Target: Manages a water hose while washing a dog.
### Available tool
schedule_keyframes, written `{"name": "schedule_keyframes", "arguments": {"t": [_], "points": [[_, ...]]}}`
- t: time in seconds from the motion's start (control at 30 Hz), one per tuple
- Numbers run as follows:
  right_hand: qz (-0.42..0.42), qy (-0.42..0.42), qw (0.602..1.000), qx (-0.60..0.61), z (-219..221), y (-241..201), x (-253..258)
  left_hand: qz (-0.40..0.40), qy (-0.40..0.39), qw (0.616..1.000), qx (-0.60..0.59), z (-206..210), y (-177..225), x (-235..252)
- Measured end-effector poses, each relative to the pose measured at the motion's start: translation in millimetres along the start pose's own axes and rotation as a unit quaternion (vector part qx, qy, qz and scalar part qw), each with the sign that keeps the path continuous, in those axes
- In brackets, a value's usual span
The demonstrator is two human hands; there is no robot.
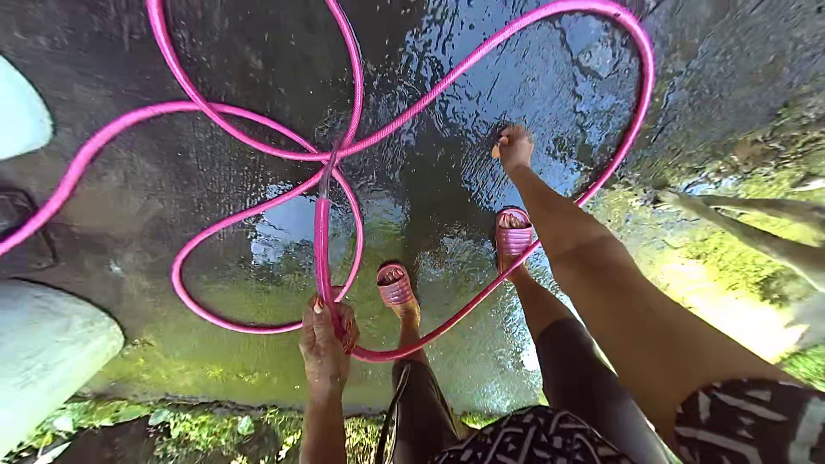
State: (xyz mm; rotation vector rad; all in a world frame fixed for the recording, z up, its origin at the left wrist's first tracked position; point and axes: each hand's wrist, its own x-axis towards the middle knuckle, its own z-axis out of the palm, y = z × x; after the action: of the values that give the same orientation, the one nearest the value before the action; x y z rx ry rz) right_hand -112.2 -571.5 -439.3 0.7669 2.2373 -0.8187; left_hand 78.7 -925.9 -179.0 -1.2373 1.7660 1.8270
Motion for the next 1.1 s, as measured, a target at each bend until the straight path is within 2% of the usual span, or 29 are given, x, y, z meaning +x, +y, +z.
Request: {"name": "schedule_keyframes", "arguments": {"t": [0.1, 0.2, 0.33, 0.43, 0.5, 0.67, 0.8, 0.9, 1.0, 1.1], "points": [[0.004, -0.091, 0.981, 0.174, -4.5, 4.9, -26.8, 0.021, -0.045, 0.994, 0.097, -18.0, 25.4, -24.1], [0.035, -0.207, 0.917, 0.34, -20.2, -13.8, -85.6, 0.049, -0.084, 0.972, 0.215, -42.5, 69.0, -58.6], [0.018, -0.299, 0.867, 0.399, -37.4, -39.6, -173.9, 0.131, -0.142, 0.914, 0.356, -58.5, 140.5, -120.2], [0.023, -0.325, 0.833, 0.446, -60.1, -75.9, -227.9, 0.185, -0.203, 0.861, 0.429, -46.3, 189.4, -169.8], [0.005, -0.329, 0.842, 0.428, -84.4, -99.9, -254.8, 0.21, -0.241, 0.838, 0.443, -36.4, 217.3, -201.3], [-0.026, -0.301, 0.92, 0.252, -157.6, -126.9, -303.4, 0.263, -0.314, 0.792, 0.453, -18.5, 263.0, -266.1], [-0.012, -0.22, 0.951, 0.215, -224.1, -116.3, -330.6, 0.326, -0.329, 0.761, 0.453, -11.9, 279.2, -299.4], [-0.01, -0.193, 0.96, 0.202, -273.3, -104.3, -363.7, 0.376, -0.289, 0.744, 0.47, 0.6, 286.4, -314.2], [-0.074, -0.188, 0.962, 0.182, -305.8, -84.8, -407.4, 0.385, -0.259, 0.739, 0.488, 17.8, 288.4, -315.2], [-0.117, -0.167, 0.963, 0.178, -328.0, -54.4, -465.3, 0.346, -0.279, 0.722, 0.531, 35.0, 288.4, -318.9]]}}
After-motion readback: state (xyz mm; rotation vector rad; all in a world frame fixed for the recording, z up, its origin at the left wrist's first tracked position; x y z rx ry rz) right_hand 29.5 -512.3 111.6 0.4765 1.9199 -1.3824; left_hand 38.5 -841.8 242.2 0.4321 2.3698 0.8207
